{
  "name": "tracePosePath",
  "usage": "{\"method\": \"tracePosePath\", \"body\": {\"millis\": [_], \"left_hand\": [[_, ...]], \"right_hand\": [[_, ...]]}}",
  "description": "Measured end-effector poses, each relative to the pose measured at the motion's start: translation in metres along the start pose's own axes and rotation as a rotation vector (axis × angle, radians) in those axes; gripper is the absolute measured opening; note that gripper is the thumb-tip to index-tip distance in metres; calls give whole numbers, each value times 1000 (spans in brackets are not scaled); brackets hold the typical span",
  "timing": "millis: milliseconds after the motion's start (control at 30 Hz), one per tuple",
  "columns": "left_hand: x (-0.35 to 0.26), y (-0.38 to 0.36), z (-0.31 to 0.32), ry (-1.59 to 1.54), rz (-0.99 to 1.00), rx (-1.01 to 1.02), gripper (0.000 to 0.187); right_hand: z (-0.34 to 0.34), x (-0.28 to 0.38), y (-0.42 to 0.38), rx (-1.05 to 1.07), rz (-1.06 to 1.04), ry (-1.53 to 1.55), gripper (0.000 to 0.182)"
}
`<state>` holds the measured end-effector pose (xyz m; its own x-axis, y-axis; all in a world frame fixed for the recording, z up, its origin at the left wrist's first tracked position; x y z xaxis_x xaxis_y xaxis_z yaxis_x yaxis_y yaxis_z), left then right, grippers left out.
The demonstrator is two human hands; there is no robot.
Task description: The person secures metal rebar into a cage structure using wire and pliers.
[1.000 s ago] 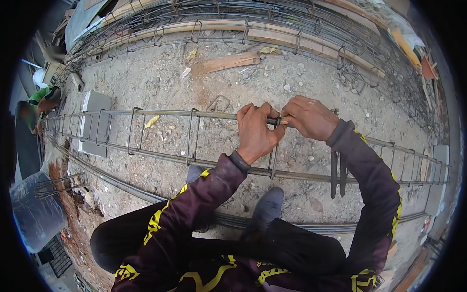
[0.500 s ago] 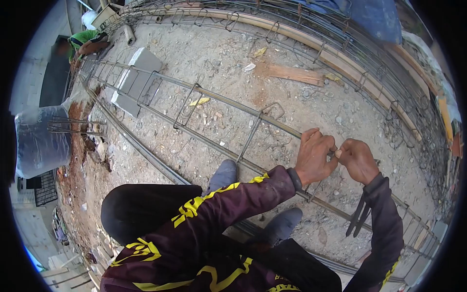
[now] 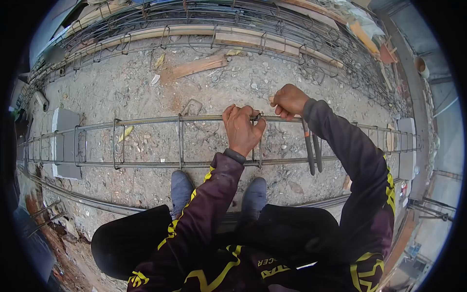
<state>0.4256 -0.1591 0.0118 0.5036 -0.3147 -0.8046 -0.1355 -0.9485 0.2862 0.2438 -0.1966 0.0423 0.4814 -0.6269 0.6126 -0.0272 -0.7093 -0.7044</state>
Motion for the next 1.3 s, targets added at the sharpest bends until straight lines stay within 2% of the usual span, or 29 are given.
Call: {"method": "tracePosePath", "body": {"millis": [67, 133, 167, 267, 300, 367, 467, 567, 600, 633, 700, 767, 833, 867, 967, 1033, 1100, 1167, 1200, 1300], "left_hand": [[-1, 0, -2, -13, -24, -7, 18], [4, 0, 0, -19, -21, -28, 17], [4, -1, 2, -24, -17, -31, 17], [1, 0, 0, -33, -36, -20, 15], [1, 0, -2, -28, -26, -15, 14], [-2, 1, -5, -21, -14, -17, 12], [0, -2, -3, -25, 30, -91, 11], [3, -2, 0, -47, 38, -86, 9], [3, -2, 0, -53, 39, -84, 9], [3, -4, -2, -50, 33, -90, 9], [1, -3, -1, -33, 45, -102, 10], [3, -4, -2, -33, 28, -79, 11], [-1, -2, -1, -31, 15, -74, 12], [-2, -3, -2, -24, 12, -73, 12], [0, -3, 2, 5, 32, -95, 13], [3, -2, 3, 26, 33, -75, 14], [3, -1, 2, 32, 42, -67, 14], [1, -2, 1, 36, 41, -61, 14], [0, -2, 0, 37, 38, -67, 15], [-1, -2, -2, 54, 26, -51, 16]], "right_hand": [[-34, 6, -33, -385, -365, -463, 43], [-44, -18, -82, -579, -239, -440, 54], [-41, -42, -102, -641, -200, -574, 61], [-7, -108, -133, -538, -12, -597, 78], [8, -109, -142, -616, -114, -658, 79], [15, -111, -142, -657, -58, -659, 74], [2, -116, -130, -629, -83, -682, 58], [-33, -137, -113, -405, 173, -197, 40], [-24, -103, -125, -370, 138, -93, 34], [-32, -97, -129, -297, 279, -107, 38], [-26, -70, -142, -166, 248, -56, 41], [-19, -57, -146, -29, 168, -65, 39], [-22, -40, -148, -51, 141, -237, 38], [-28, -23, -146, -98, -55, -665, 33], [-40, 11, -138, -194, -348, -1155, 34], [-57, 20, -123, -238, -412, -1284, 46], [-70, 25, -105, -207, -303, -1319, 64], [-71, 26, -93, -331, -578, -1524, 81], [-72, 23, -81, -329, -514, -1617, 88], [-65, 24, -63, -543, -899, -1617, 83]]}}
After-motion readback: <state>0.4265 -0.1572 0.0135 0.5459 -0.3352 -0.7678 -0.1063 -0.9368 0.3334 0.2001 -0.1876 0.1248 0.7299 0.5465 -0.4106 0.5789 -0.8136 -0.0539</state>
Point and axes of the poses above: each hand's wrist, its own y-axis towards the middle knuckle, its own z-axis out of the palm, x = y × z, the point moved 5 cm from there along y, towards the middle knuckle, and after that the axes turned 6 degrees about y, right-handed, at the moved point
